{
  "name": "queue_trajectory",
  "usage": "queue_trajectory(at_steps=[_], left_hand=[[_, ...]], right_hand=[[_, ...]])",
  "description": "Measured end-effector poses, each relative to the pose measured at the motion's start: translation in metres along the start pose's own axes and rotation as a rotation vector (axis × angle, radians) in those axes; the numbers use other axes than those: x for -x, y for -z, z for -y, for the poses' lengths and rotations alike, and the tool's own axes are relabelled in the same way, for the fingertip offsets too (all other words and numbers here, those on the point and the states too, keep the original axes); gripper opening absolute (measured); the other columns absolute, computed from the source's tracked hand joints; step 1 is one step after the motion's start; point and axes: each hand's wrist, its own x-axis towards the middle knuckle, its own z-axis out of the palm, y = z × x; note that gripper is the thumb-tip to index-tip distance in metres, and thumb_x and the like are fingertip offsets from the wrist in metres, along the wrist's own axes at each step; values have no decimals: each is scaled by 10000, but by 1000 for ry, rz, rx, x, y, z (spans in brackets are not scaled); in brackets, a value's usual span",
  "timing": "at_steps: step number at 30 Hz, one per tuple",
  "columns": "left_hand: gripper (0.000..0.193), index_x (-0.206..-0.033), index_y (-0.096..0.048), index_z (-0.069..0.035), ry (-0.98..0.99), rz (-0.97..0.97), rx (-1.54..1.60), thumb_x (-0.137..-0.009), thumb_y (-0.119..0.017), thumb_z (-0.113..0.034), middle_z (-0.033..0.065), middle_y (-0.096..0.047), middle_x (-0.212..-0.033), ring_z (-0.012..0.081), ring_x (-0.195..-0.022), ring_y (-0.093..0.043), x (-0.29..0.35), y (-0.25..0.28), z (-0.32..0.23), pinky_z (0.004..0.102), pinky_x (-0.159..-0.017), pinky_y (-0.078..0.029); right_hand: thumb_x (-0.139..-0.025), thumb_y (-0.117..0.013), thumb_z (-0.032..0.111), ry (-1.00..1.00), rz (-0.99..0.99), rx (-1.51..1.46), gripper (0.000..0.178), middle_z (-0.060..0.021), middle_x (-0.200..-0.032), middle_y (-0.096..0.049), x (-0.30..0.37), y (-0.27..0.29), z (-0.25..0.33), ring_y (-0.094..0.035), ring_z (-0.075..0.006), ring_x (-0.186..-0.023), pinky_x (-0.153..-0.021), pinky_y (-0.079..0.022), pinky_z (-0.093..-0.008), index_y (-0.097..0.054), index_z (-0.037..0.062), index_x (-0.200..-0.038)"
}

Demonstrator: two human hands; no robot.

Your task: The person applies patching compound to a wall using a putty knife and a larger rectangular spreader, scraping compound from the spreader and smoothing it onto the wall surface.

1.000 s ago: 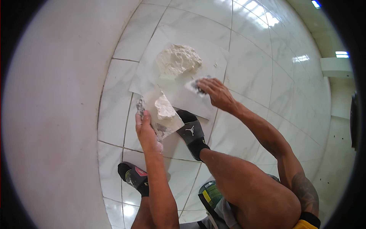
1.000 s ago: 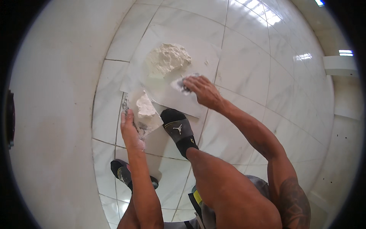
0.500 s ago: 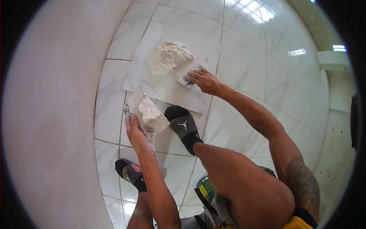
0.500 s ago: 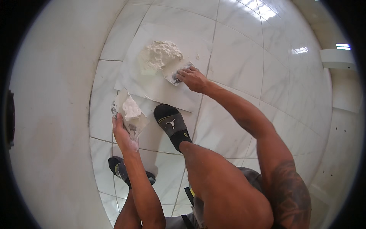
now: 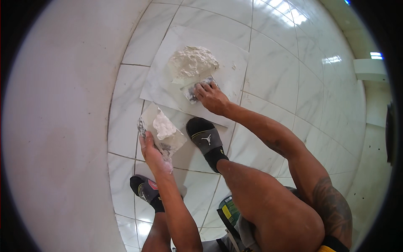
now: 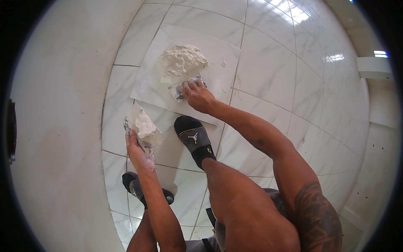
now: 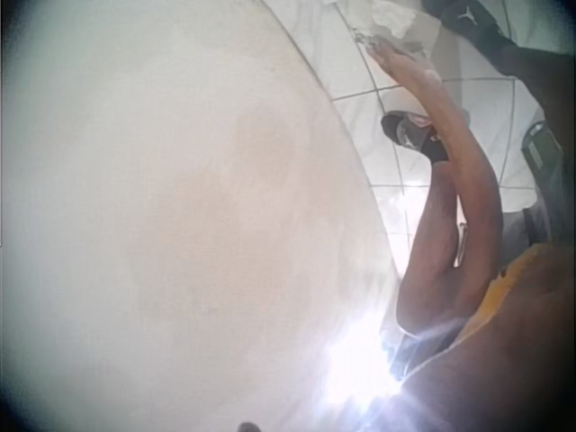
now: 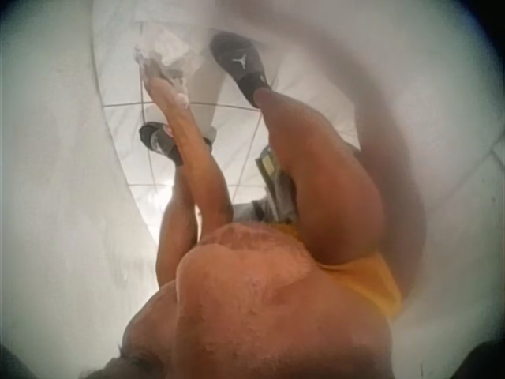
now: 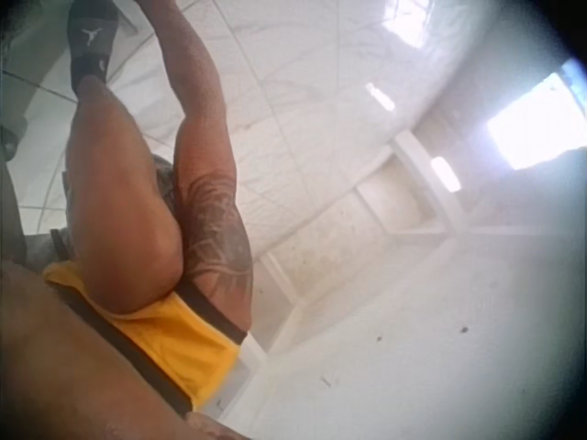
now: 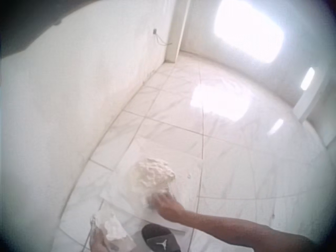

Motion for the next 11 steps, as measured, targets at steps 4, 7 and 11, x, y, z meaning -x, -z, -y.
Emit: queue_trajectory(at_steps=[4,7,11], left_hand=[[427,-1287,-402,19,-15,6,22,-940,-511,-206,132,-550,-1183,235,-1040,-560,5,-4,-8,351,-863,-466],[399,-1270,-417,13,-22,-86,24,-943,-504,-198,132,-555,-1169,229,-1030,-564,7,-8,-10,347,-858,-466],[630,-1418,-209,9,2,45,-1,-929,-533,-223,149,-501,-1264,251,-1088,-538,-1,2,-3,345,-886,-458]], right_hand=[[-842,-500,121,18,218,-119,326,-142,-1090,-559,-5,21,-9,-544,-275,-1043,-880,-424,-431,-545,-10,-1137],[-851,-495,117,-53,250,-190,306,-114,-1043,-579,-20,35,-12,-557,-276,-1032,-878,-425,-436,-550,5,-1130],[-781,-543,41,-142,269,-138,467,-157,-1214,-532,-37,20,1,-515,-281,-1127,-954,-390,-405,-508,33,-1247]])
